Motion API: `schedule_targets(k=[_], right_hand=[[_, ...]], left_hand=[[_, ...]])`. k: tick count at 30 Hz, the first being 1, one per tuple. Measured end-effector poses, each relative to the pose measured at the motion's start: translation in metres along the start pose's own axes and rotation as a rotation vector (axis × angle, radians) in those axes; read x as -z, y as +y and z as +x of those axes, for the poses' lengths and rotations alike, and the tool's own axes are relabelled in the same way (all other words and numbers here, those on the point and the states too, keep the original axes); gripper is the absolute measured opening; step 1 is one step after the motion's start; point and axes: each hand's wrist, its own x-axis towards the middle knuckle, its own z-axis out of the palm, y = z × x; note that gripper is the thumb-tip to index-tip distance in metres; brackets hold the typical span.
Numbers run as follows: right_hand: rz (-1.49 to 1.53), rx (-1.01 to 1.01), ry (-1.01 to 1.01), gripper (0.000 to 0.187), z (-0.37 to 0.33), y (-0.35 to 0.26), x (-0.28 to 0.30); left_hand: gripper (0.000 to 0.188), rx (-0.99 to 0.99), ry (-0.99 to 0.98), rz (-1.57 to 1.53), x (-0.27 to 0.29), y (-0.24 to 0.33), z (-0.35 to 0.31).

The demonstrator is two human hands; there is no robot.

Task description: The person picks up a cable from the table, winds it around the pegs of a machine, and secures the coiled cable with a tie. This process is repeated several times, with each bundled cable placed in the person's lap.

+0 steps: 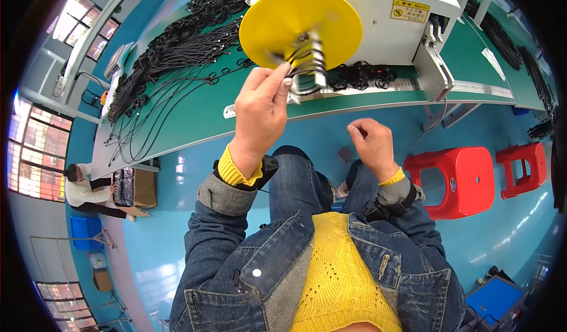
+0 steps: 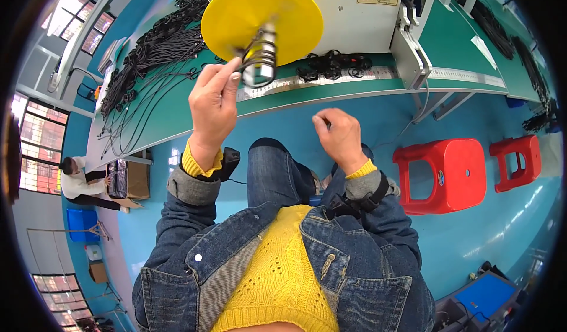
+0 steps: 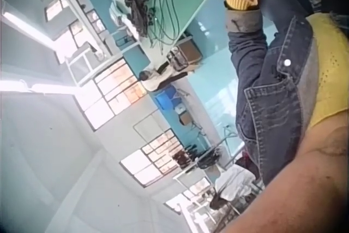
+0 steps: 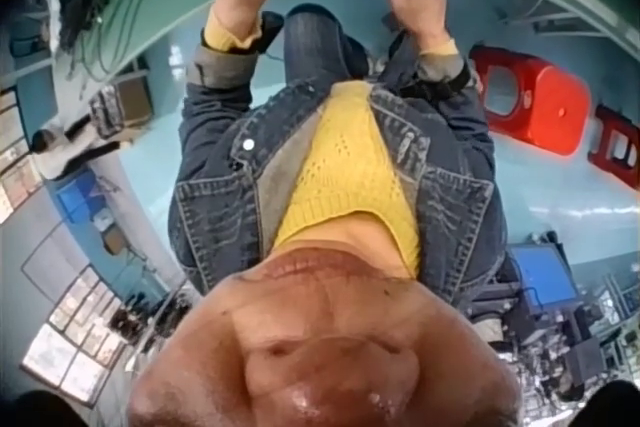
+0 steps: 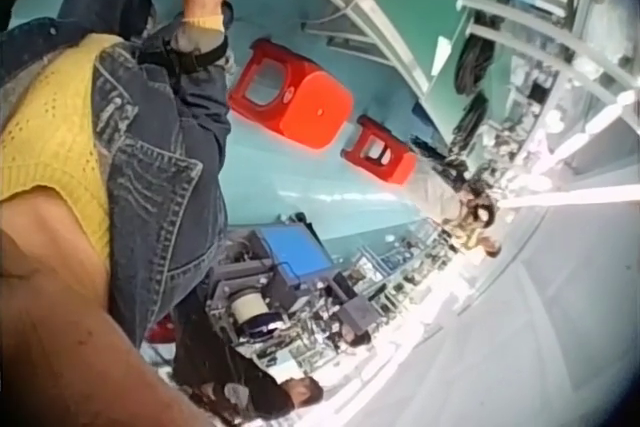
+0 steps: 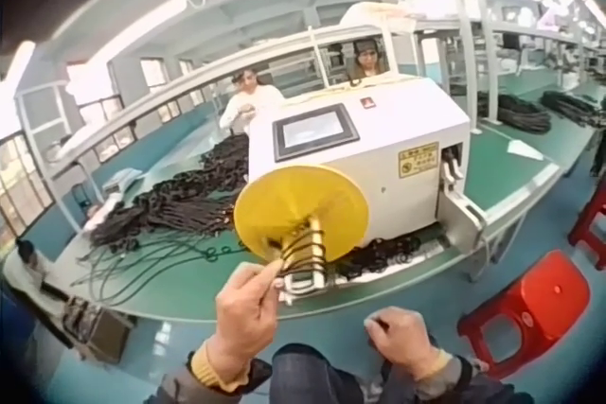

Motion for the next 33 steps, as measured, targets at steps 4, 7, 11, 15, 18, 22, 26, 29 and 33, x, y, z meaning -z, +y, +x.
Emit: schedule_targets(k=[4,7,11,15,18,22,26,29,33], right_hand=[[0.071,0.115,0.118,0.008,0.032,-0.03,0.016],[0.085,0.222,0.166,0.011,0.051,-0.05,0.02],[0.041,0.335,0.141,0.015,0.064,-0.064,0.01],[0.024,0.308,0.056,0.019,0.07,-0.048,0.008],[0.058,0.216,0.055,0.031,0.087,-0.039,0.008],[0.182,0.123,0.092,0.053,0.093,-0.036,-0.003],[0.268,0.166,0.088,0.068,0.096,-0.032,-0.009],[0.299,0.209,0.073,0.07,0.098,-0.032,-0.011],[0.389,0.187,0.026,0.065,0.092,-0.029,-0.02]], left_hand=[[0.021,-0.062,-0.051,0.064,-0.005,0.017,0.018],[0.021,-0.095,-0.093,0.123,-0.009,0.023,0.023],[0.023,-0.099,-0.151,0.284,-0.007,0.033,0.025],[0.029,-0.026,-0.297,0.466,-0.003,0.042,0.035],[0.036,0.001,-0.47,0.612,0.002,0.038,0.038],[0.046,-0.176,-0.413,0.53,-0.001,0.012,0.028],[0.052,-0.045,-0.548,0.27,0.003,0.003,0.031],[0.051,-0.028,-0.471,0.246,0.001,0.003,0.03],[0.047,0.027,-0.451,0.322,-0.003,0.013,0.031]])
